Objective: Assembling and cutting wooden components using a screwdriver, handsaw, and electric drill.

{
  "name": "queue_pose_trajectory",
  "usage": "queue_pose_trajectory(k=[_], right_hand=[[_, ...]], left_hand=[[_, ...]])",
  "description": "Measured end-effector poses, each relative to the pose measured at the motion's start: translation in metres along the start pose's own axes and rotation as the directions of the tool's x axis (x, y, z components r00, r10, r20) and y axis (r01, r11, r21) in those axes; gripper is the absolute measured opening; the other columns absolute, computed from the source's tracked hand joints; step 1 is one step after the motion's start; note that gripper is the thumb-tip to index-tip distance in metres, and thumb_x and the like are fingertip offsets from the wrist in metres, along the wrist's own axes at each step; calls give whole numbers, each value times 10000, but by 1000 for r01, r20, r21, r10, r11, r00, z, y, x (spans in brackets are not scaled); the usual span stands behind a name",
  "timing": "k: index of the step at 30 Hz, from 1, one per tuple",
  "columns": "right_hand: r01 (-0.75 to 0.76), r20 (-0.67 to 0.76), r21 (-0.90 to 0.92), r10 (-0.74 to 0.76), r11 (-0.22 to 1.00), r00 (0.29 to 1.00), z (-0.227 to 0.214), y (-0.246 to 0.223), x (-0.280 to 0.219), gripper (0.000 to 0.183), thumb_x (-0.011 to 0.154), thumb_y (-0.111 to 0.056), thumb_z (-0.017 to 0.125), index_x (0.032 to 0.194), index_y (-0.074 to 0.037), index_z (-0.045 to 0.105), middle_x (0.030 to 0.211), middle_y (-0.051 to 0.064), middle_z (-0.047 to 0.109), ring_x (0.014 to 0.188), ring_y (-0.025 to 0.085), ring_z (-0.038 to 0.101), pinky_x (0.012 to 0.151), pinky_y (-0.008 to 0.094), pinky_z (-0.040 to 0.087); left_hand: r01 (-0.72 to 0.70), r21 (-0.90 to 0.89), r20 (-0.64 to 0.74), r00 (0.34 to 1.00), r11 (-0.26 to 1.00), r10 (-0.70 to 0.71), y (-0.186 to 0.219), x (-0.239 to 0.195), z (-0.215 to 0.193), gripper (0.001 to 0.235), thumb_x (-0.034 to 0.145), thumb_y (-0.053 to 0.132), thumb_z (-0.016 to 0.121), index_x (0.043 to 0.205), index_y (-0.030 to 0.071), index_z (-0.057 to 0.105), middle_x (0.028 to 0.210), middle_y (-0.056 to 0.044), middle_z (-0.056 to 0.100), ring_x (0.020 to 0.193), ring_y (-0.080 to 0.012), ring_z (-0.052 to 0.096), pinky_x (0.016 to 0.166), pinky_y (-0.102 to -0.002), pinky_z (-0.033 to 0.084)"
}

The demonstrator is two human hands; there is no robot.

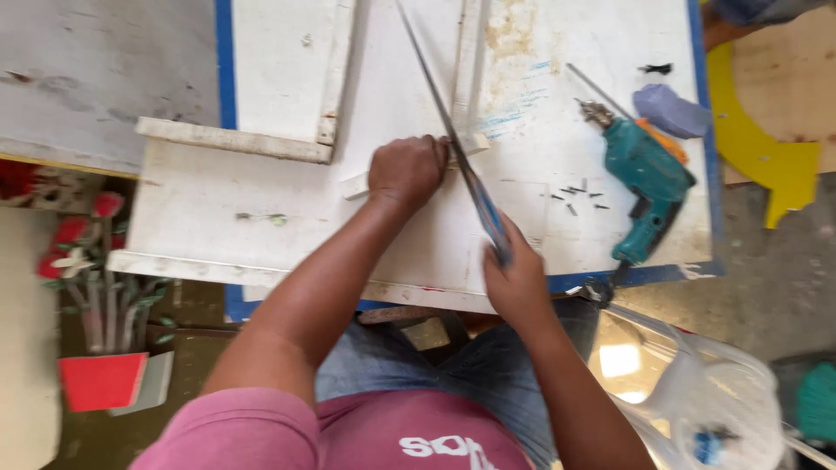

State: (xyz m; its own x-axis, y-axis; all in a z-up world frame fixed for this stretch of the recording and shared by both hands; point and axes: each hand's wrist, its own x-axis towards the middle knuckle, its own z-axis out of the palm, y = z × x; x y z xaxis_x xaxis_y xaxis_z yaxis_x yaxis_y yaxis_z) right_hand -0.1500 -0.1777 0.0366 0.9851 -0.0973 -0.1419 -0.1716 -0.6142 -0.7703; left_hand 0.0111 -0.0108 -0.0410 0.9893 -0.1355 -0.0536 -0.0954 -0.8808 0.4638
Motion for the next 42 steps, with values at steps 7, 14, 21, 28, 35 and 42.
queue_pose_trajectory(k=[7, 14, 21, 28, 35, 42], right_hand=[[-330, 44, -180, 342, 927, 939, -44, -5, -107, 623, 924, -413, 557, 1514, -215, 538, 798, 37, 735, 641, 194, 650, 663, 367, 494], [-665, -116, -286, 664, 690, 739, -58, 7, -156, 583, 894, -406, 641, 1469, -323, 607, 860, 35, 803, 716, 173, 770, 738, 303, 568], [4, -74, 1, -4, 1000, 997, 6, -25, 6, 528, 921, -181, 607, 1448, -166, 625, 1038, 267, 750, 1047, 473, 694, 835, 497, 536], [-377, 96, -136, 391, 916, 915, -66, -8, -161, 600, 937, -401, 525, 1528, -296, 510, 509, 15, 578, 419, 133, 503, 475, 322, 418], [-305, 32, -187, 316, 934, 948, -37, 39, -92, 583, 903, -363, 583, 1473, -241, 573, 936, 90, 669, 849, 240, 596, 769, 372, 465], [-99, 37, -94, 103, 991, 994, -16, -5, -31, 621, 954, -382, 547, 1511, -109, 510, 1267, 104, 725, 1043, 249, 721, 880, 369, 517]], left_hand=[[-15, 35, 33, 999, 999, 14, -1, -2, 2, 569, 1070, 439, 324, 853, 119, 741, 772, -136, 731, 662, -412, 669, 534, -533, 487], [-44, 62, -14, 999, 997, 45, -1, -2, 2, 568, 1084, 448, 321, 850, 129, 728, 740, -103, 718, 607, -356, 648, 494, -494, 472], [-23, -1, 8, 1000, 1000, 23, 8, -10, -22, 610, 1062, 451, 269, 920, 114, 758, 787, -106, 756, 749, -320, 751, 743, -456, 594], [5, 59, 47, 999, 998, -7, 1, -3, -3, 566, 1070, 433, 311, 887, 119, 744, 795, -127, 736, 697, -392, 674, 576, -521, 497], [-26, 31, 29, 999, 999, 25, 5, -3, -10, 580, 1080, 443, 310, 885, 100, 736, 777, -143, 725, 655, -395, 660, 535, -523, 476], [-1, 18, 23, 1000, 1000, 1, 3, -3, -7, 597, 1057, 461, 309, 890, 103, 756, 821, -180, 742, 719, -464, 674, 581, -579, 493]])
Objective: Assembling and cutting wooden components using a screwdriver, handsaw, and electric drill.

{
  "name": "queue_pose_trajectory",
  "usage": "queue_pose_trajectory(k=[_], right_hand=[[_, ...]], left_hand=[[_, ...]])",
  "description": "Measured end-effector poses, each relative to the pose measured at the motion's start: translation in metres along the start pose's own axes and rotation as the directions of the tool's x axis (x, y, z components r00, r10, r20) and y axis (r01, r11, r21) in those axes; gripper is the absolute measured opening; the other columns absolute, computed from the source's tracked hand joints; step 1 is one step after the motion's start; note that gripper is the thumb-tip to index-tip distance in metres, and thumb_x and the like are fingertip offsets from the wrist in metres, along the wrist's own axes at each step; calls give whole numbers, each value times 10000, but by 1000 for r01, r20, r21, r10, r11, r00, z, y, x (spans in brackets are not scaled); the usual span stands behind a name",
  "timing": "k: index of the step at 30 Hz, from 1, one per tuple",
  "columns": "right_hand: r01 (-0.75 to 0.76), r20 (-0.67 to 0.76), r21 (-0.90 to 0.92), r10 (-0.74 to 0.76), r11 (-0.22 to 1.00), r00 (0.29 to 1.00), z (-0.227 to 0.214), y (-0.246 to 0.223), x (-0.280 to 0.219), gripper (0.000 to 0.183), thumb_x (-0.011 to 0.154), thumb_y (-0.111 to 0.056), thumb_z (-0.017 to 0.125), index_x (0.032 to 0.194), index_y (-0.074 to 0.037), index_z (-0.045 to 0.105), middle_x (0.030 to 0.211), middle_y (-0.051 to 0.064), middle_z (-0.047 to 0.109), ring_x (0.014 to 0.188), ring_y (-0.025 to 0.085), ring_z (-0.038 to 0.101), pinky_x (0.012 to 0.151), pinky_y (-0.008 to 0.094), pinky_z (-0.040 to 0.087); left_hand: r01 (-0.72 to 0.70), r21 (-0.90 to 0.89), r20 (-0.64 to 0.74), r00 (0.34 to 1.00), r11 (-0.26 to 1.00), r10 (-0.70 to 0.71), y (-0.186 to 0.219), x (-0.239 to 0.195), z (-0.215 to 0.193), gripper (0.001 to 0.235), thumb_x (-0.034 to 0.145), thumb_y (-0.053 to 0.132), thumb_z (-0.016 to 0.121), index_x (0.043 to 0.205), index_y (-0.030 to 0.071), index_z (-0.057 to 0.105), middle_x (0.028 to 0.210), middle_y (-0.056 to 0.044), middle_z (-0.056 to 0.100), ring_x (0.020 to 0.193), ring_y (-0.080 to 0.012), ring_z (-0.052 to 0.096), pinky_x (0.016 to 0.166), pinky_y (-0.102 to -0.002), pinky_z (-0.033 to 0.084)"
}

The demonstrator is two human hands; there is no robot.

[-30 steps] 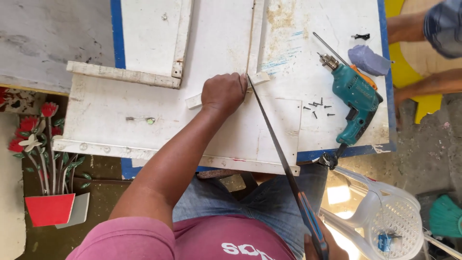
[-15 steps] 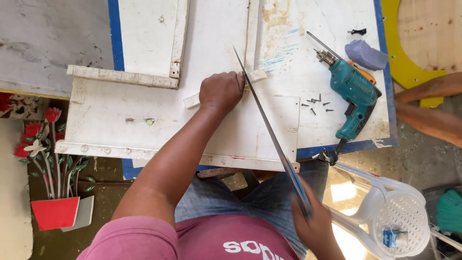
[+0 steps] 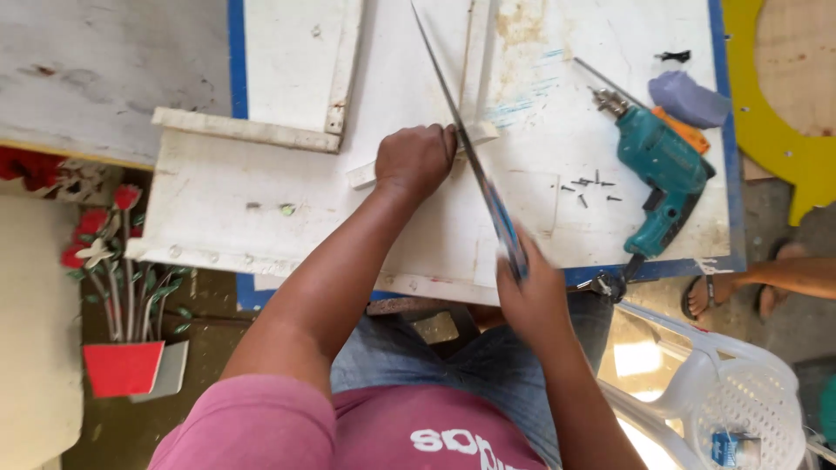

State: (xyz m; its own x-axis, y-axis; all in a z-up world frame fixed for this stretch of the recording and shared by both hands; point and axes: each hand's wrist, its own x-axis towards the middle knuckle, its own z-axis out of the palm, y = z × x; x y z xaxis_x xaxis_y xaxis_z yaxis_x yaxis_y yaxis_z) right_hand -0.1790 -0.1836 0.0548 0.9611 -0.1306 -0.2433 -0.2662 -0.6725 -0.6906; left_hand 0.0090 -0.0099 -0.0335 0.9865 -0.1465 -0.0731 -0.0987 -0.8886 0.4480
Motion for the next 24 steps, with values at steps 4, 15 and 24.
queue_pose_trajectory(k=[4, 15, 24], right_hand=[[-281, 16, -61, 283, 958, 959, -35, 14, -114, 611, 916, -405, 566, 1494, -206, 550, 1189, 55, 781, 1023, 218, 768, 866, 371, 562], [158, -145, 79, -145, 984, 979, 26, -16, 39, 510, 897, -149, 633, 1403, -93, 634, 1163, 248, 734, 1173, 453, 642, 951, 523, 527], [-436, 0, -64, 437, 898, 899, -43, 8, -133, 584, 899, -365, 612, 1477, -277, 605, 705, 32, 744, 492, 125, 492, 547, 307, 437]], left_hand=[[-34, 38, -72, 997, 999, 37, -9, 3, 17, 572, 1062, 439, 321, 843, 114, 737, 750, -134, 726, 648, -404, 664, 527, -534, 479], [-49, -36, 15, 999, 998, 50, -4, -8, -12, 640, 1064, 470, 259, 925, 33, 706, 812, -208, 729, 841, -458, 725, 769, -602, 549], [-35, 43, 4, 999, 998, 35, -5, 3, 9, 547, 1076, 420, 320, 886, 117, 735, 770, -103, 724, 648, -357, 660, 524, -493, 480]])
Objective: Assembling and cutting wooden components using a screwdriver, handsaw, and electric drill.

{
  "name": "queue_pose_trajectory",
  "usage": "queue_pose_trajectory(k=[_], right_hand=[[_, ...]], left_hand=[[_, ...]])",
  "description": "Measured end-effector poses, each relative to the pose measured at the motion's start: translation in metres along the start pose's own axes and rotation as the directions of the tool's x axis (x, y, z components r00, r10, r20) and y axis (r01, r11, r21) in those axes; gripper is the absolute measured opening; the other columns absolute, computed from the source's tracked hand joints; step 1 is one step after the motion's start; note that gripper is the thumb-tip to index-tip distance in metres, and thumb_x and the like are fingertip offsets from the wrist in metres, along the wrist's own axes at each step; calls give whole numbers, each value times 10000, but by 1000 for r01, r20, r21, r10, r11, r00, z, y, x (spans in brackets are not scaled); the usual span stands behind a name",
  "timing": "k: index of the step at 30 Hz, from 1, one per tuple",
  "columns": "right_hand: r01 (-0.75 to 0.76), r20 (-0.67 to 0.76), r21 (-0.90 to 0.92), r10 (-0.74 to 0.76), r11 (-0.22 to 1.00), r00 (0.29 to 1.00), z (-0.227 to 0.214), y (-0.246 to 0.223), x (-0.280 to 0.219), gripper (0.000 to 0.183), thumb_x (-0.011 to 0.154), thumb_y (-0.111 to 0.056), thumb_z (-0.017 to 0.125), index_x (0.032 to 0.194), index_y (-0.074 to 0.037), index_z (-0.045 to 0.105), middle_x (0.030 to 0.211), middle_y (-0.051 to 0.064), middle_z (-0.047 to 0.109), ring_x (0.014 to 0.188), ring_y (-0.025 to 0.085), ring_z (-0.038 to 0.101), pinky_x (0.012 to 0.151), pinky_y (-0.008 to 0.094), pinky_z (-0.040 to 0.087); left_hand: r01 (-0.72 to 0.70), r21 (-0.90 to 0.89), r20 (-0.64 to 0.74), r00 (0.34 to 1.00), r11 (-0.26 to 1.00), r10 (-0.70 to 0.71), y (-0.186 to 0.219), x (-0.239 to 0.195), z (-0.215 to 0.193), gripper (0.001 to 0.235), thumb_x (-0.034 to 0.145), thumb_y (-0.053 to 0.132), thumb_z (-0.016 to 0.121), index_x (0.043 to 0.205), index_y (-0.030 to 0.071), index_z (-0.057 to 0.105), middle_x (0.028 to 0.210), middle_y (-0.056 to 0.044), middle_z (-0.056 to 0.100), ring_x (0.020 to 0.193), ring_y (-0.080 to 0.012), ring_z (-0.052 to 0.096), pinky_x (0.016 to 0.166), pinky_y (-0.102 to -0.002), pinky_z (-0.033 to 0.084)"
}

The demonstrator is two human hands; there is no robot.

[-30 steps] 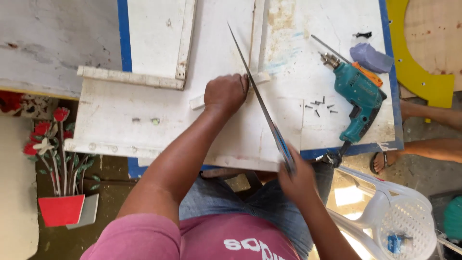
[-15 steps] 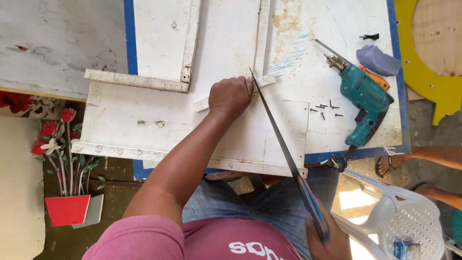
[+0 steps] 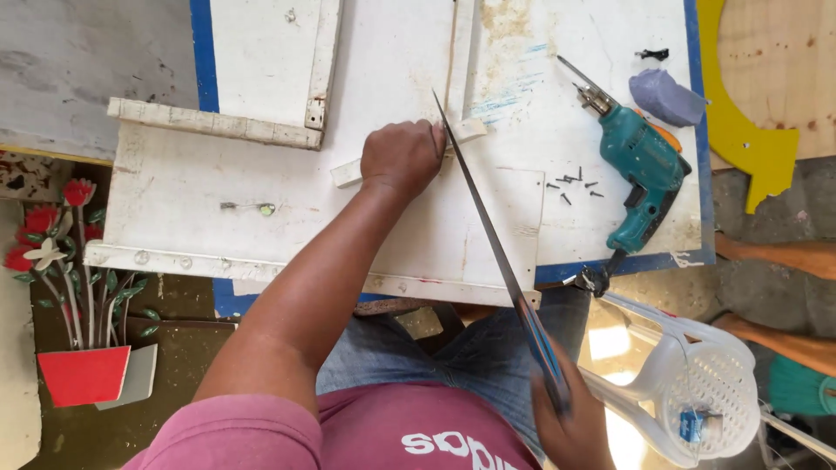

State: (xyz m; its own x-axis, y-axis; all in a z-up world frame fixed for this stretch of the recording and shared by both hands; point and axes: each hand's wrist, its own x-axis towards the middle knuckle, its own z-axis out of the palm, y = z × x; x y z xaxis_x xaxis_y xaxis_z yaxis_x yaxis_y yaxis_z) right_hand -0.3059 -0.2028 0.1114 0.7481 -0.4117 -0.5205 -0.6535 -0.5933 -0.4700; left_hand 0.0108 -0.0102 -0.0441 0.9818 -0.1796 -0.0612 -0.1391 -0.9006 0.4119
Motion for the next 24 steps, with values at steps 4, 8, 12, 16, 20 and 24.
queue_pose_trajectory(k=[4, 8, 12, 16, 20, 24], right_hand=[[-354, -40, -58, 352, 933, 935, -2, -3, -4, 551, 880, -435, 658, 1416, -309, 691, 549, 109, 552, 487, 202, 500, 564, 326, 399], [236, 3, -31, -236, 971, 972, 38, -33, 94, 592, 927, -383, 541, 1498, -230, 538, 740, 46, 702, 563, 191, 634, 607, 356, 513], [395, -15, 148, -397, 907, 918, 47, -133, 134, 524, 985, -242, 525, 1498, -136, 523, 927, 83, 689, 625, 194, 566, 604, 375, 483], [294, 26, 6, -294, 956, 955, 25, -63, 81, 603, 964, -329, 520, 1541, -155, 497, 807, 82, 629, 598, 202, 530, 605, 385, 460], [-117, -30, -102, 114, 988, 993, 3, 5, 2, 599, 884, -474, 601, 1456, -296, 614, 835, 77, 699, 719, 220, 649, 701, 353, 484], [-60, -31, 38, 61, 998, 998, 0, 18, 3, 546, 901, -325, 641, 1435, -210, 653, 542, 48, 516, 468, 136, 384, 493, 348, 350]], left_hand=[[-14, 11, -87, 996, 1000, 15, -2, 1, 8, 563, 1078, 433, 333, 810, 131, 726, 706, -96, 705, 585, -349, 634, 481, -488, 448], [-24, -13, -76, 997, 1000, 23, -2, -2, 6, 551, 1075, 429, 341, 838, 124, 735, 745, -112, 725, 597, -380, 646, 482, -514, 457], [29, -33, -27, 999, 999, -30, 2, -1, 0, 566, 1053, 421, 320, 833, 143, 761, 775, -135, 745, 649, -434, 672, 527, -552, 485], [24, -51, 8, 1000, 998, -24, 4, -1, -3, 558, 1060, 418, 315, 837, 142, 745, 803, -101, 744, 692, -407, 669, 551, -529, 485], [25, -42, 0, 1000, 999, -25, -2, 1, 0, 574, 1068, 444, 305, 860, 134, 741, 780, -118, 732, 665, -397, 656, 547, -525, 483], [-6, -9, -80, 997, 1000, 5, -3, 1, 11, 554, 1070, 439, 339, 807, 146, 729, 722, -91, 721, 603, -369, 643, 500, -505, 465]])
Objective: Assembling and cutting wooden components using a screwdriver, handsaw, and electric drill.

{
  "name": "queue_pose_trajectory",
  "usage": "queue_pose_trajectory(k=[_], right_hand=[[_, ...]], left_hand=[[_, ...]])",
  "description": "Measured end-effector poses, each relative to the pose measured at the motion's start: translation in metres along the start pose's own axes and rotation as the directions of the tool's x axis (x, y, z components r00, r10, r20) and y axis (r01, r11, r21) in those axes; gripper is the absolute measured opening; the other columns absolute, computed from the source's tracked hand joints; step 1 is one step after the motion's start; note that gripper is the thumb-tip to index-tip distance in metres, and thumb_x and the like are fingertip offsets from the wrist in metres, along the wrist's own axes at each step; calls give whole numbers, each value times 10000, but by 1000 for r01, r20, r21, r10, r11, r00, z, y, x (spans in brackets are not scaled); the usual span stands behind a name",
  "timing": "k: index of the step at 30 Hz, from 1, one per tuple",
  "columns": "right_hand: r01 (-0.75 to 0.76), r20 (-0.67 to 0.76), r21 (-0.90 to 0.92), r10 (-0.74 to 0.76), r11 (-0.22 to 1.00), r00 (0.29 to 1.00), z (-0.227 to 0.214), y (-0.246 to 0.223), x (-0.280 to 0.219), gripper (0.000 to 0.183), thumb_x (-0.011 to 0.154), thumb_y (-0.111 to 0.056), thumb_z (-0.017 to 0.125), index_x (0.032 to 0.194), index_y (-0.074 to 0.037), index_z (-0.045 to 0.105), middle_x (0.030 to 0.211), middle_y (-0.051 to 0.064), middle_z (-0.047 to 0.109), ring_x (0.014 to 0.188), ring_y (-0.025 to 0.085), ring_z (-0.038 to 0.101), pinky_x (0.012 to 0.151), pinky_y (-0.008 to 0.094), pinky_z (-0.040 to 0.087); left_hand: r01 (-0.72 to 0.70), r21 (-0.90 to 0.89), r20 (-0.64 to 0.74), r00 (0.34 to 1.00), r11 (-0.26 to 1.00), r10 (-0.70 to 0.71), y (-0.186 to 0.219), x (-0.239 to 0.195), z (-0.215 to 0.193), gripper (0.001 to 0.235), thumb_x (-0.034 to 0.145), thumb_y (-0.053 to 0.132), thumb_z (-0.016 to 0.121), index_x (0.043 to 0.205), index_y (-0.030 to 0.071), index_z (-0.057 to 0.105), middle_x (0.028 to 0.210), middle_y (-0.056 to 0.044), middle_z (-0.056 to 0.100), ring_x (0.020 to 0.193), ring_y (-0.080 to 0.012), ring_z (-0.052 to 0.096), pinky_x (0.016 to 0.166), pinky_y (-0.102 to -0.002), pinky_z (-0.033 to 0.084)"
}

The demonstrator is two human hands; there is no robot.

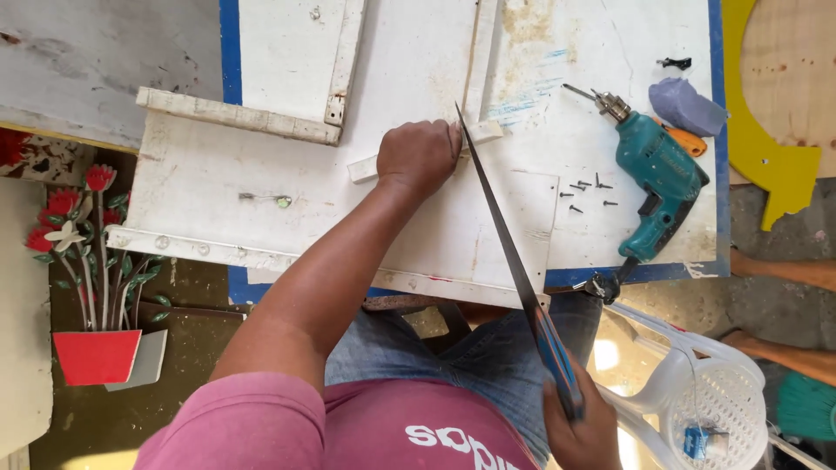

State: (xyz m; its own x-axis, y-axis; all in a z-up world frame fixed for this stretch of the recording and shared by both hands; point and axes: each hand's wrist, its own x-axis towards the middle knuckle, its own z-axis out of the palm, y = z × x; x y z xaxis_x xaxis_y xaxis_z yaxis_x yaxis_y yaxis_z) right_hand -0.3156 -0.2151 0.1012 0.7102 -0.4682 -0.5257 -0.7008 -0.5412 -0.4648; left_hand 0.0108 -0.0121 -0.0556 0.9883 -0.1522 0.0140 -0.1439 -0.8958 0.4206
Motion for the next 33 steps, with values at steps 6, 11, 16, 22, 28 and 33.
queue_pose_trajectory(k=[6, 11, 16, 22, 28, 33], right_hand=[[538, -125, 74, -527, 840, 841, 68, -122, 126, 506, 882, -183, 623, 1383, -117, 647, 971, 292, 739, 971, 506, 696, 760, 539, 521], [571, -159, 43, -559, 820, 814, 49, -91, 109, 472, 872, -169, 655, 1329, -52, 674, 870, 311, 707, 853, 453, 678, 667, 510, 497], [105, -43, 0, -105, 994, 994, 5, -32, 12, 557, 835, -321, 664, 1391, -326, 699, 1088, 165, 820, 1130, 406, 696, 933, 526, 558], [59, -32, -51, -61, 997, 998, 20, -45, 44, 530, 837, -384, 698, 1366, -423, 697, 1034, 99, 828, 1081, 361, 720, 956, 498, 563], [514, -77, 168, -509, 841, 857, 48, -124, 93, 518, 912, -164, 602, 1428, -130, 623, 1029, 274, 748, 1049, 489, 685, 861, 538, 527], [222, 102, -35, -217, 974, 971, -6, -36, 11, 601, 930, -401, 545, 1527, -334, 520, 508, 19, 560, 447, 134, 542, 522, 316, 448]], left_hand=[[-25, -69, 54, 998, 997, 28, 8, -10, -37, 605, 1065, 425, 290, 912, 58, 745, 747, -156, 728, 763, -376, 745, 727, -508, 582], [-22, -87, 74, 997, 996, 28, 13, -7, -43, 623, 1052, 439, 281, 914, 33, 733, 784, -193, 726, 809, -427, 736, 754, -576, 563], [-10, -65, 115, 993, 998, 18, 14, -8, -51, 575, 1040, 418, 301, 932, 35, 715, 829, -198, 732, 860, -431, 737, 788, -579, 557], [15, -64, 99, 995, 998, -8, 10, -13, -40, 612, 1072, 430, 260, 925, 76, 736, 802, -146, 738, 791, -356, 750, 750, -489, 588], [-48, -47, 14, 999, 998, 49, 6, -19, -34, 618, 1057, 463, 285, 880, 48, 707, 773, -202, 718, 796, -437, 733, 723, -581, 561], [6, -4, 59, 998, 1000, -5, 3, 3, -11, 562, 1064, 412, 310, 855, 105, 732, 757, -123, 725, 641, -380, 657, 524, -510, 473]])
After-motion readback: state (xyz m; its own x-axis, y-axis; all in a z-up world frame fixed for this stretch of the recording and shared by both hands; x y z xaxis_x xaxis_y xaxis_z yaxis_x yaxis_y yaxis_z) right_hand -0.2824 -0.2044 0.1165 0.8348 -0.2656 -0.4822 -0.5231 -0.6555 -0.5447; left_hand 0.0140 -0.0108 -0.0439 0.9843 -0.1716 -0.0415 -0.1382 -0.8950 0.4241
